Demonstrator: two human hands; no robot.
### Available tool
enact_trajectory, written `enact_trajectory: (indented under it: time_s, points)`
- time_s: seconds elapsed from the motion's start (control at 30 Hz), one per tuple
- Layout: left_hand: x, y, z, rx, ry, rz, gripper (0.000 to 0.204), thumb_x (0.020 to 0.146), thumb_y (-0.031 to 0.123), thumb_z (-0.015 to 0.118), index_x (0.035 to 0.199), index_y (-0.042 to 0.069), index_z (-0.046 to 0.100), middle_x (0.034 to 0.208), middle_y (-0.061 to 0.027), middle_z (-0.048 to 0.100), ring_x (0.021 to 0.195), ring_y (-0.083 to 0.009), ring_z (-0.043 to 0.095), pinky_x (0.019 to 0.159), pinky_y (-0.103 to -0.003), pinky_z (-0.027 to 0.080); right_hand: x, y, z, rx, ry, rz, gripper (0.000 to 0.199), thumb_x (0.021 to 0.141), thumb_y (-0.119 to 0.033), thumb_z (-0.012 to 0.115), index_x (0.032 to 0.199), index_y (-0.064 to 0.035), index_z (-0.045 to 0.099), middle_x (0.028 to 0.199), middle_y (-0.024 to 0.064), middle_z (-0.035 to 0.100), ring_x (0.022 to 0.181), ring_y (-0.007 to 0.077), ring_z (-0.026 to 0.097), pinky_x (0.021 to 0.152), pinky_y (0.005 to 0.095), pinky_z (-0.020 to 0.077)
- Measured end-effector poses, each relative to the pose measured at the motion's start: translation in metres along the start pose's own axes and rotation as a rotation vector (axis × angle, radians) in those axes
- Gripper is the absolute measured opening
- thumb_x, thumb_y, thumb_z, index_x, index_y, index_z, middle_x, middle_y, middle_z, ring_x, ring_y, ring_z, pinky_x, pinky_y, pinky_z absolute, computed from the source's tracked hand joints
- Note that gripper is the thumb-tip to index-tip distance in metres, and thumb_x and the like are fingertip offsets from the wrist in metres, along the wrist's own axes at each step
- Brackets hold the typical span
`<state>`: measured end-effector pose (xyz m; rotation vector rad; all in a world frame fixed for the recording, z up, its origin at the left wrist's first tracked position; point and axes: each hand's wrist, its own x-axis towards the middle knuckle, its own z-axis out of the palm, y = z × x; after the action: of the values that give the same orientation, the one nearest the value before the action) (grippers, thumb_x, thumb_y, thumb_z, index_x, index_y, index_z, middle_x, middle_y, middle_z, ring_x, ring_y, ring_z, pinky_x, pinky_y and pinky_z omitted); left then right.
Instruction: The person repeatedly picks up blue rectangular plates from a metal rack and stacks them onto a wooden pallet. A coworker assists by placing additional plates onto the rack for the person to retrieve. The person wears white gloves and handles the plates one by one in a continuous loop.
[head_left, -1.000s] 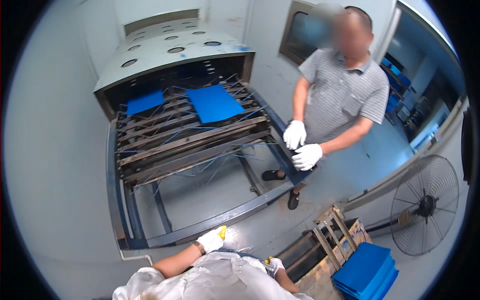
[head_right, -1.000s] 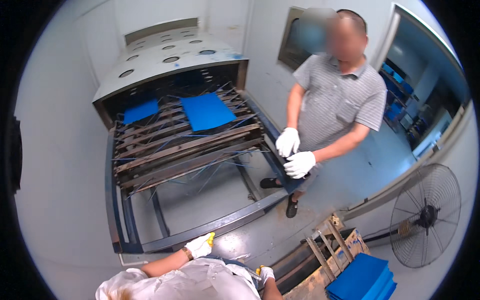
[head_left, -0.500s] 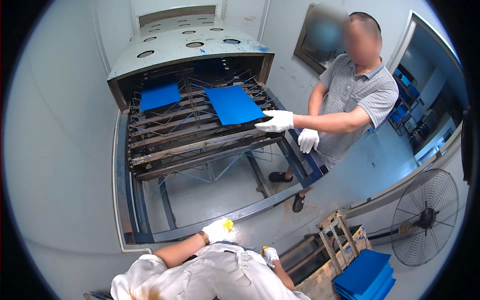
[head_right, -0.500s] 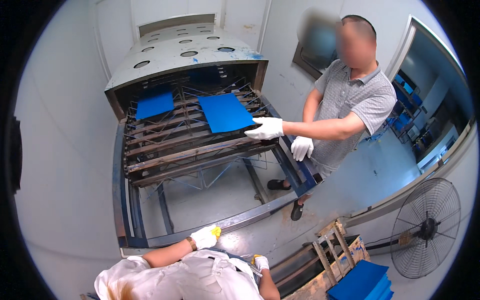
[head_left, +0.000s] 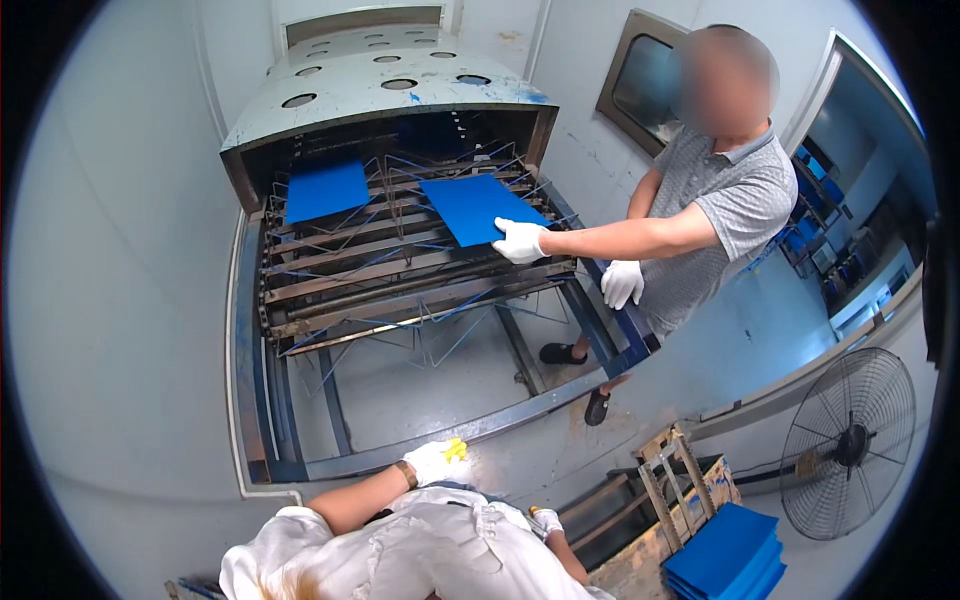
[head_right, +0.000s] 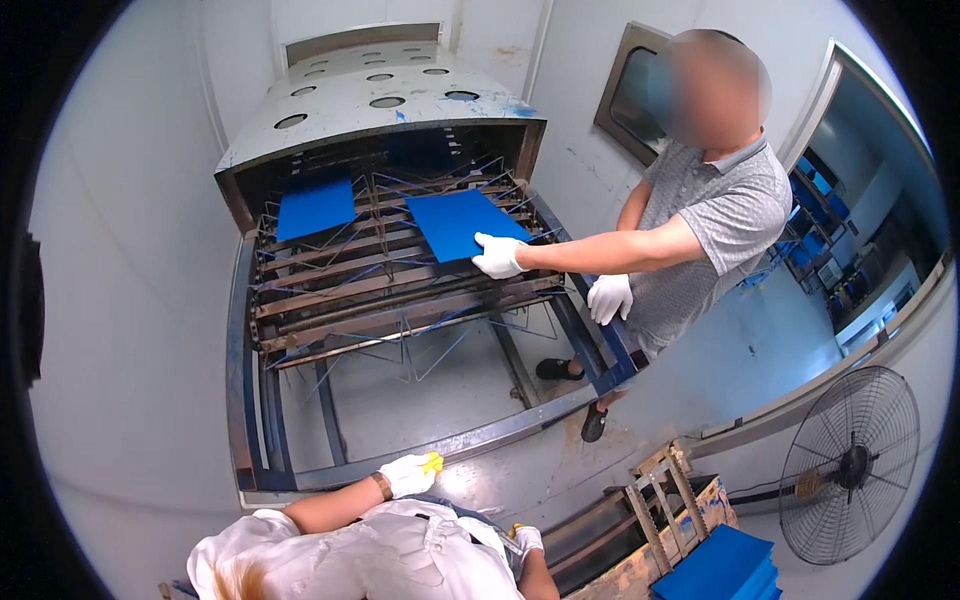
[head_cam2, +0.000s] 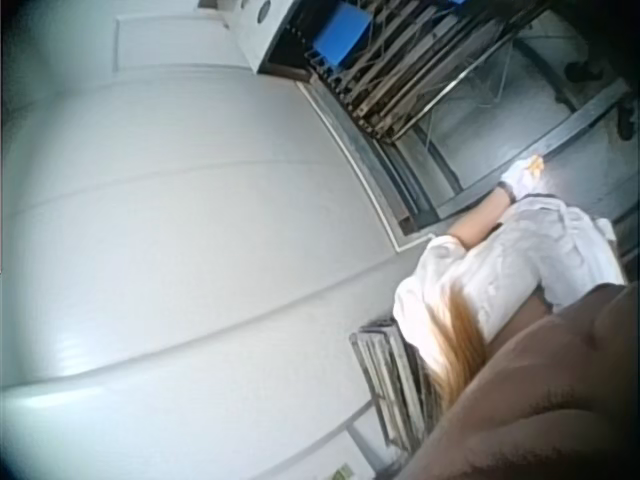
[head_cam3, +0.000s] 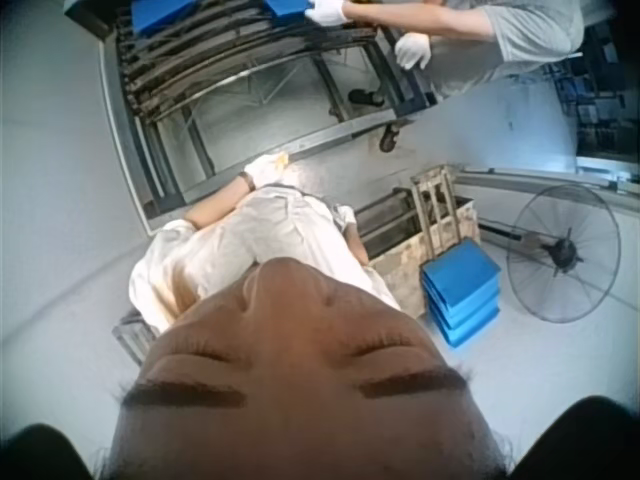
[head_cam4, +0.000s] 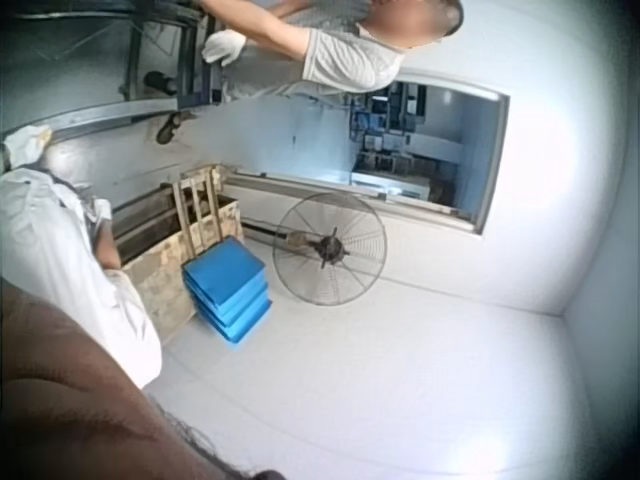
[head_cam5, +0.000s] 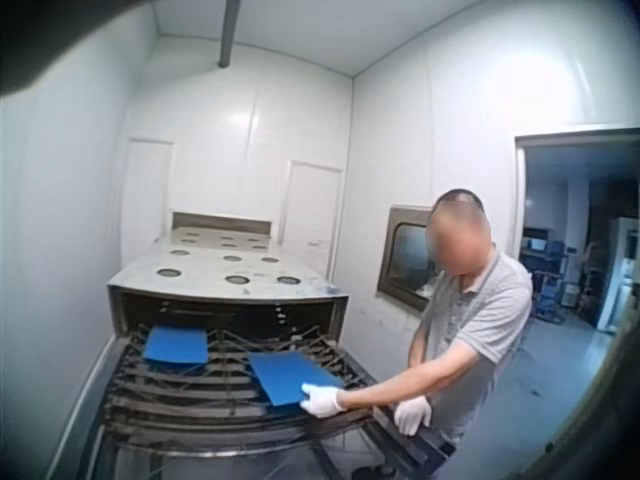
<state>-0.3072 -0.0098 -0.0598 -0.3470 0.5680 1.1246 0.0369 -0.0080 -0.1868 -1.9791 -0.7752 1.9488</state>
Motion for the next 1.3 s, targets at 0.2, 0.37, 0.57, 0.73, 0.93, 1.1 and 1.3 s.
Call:
enact_trajectory:
  time_s: [0.2,0.37,0.57,0.73,0.93,1.1,1.3]
  points:
    - [-0.007,0.002,0.011,-0.026,0.132,0.079,0.017,0.084,0.015,0.047,0.099,0.008,0.052,0.097,-0.0053,0.055,0.084,-0.0195,0.053,0.065,-0.030,0.046,0.010,-0.003,0.009,-0.962,-0.099,-0.508,0.022,0.077,-0.024,0.049,0.080,-0.0059,0.061,0.074,0.0114,0.061,0.066,0.0260,0.058,0.056,0.0379,0.0422]
    - [-0.006,0.012,0.008,-0.007,0.129,0.065,0.014,0.084,0.016,0.047,0.094,0.008,0.054,0.087,-0.0040,0.057,0.075,-0.0183,0.054,0.058,-0.029,0.046,0.041,0.013,0.011,-1.005,-0.052,-0.491,0.023,0.073,-0.025,0.048,0.083,-0.0092,0.061,0.084,0.0143,0.060,0.077,0.0282,0.058,0.061,0.0371,0.0420]
    - [0.000,0.029,-0.010,-0.084,0.086,-0.084,0.016,0.084,0.021,0.048,0.090,0.008,0.054,0.080,-0.0030,0.056,0.070,-0.0174,0.052,0.054,-0.026,0.043,0.047,0.018,0.017,-1.197,-0.063,-0.481,0.020,0.074,-0.025,0.048,0.077,-0.0096,0.060,0.081,0.0149,0.059,0.073,0.0275,0.057,0.059,0.0374,0.0415]
    - [0.004,0.034,-0.019,-0.043,0.037,-0.106,0.019,0.084,0.026,0.048,0.089,0.009,0.052,0.079,-0.0032,0.056,0.071,-0.0177,0.052,0.053,-0.026,0.043,0.043,0.043,0.020,-0.441,-0.081,-0.177,0.018,0.078,-0.019,0.046,0.076,-0.0096,0.061,0.070,0.0085,0.057,0.059,0.0183,0.046,0.054,0.0371,0.0387]
    - [0.003,0.030,-0.004,-0.093,0.201,-0.028,0.022,0.084,0.030,0.048,0.083,0.009,0.054,0.071,-0.0040,0.055,0.059,-0.0185,0.050,0.049,-0.029,0.042,0.057,0.049,0.014,-0.982,-0.053,-0.491,0.018,0.076,-0.020,0.047,0.078,-0.0076,0.061,0.072,0.0093,0.059,0.060,0.0182,0.049,0.055,0.0371,0.0389]
    - [0.009,0.042,-0.013,-0.085,0.117,-0.032,0.024,0.084,0.032,0.047,0.086,0.008,0.053,0.074,-0.0035,0.056,0.063,-0.0196,0.052,0.052,-0.029,0.043,0.020,0.025,0.027,-0.967,-0.028,-0.436,0.018,0.075,-0.019,0.047,0.075,-0.0069,0.060,0.070,0.0087,0.059,0.060,0.0175,0.049,0.054,0.0358,0.0387]
    - [0.009,0.054,0.000,-0.084,0.092,-0.164,0.025,0.084,0.031,0.046,0.093,0.008,0.052,0.086,-0.0052,0.058,0.073,-0.0214,0.054,0.056,-0.031,0.045,0.005,0.005,0.045,-0.828,0.008,-0.344,0.017,0.075,-0.019,0.048,0.074,-0.0077,0.060,0.071,0.0091,0.059,0.061,0.0193,0.050,0.054,0.0362,0.0393]
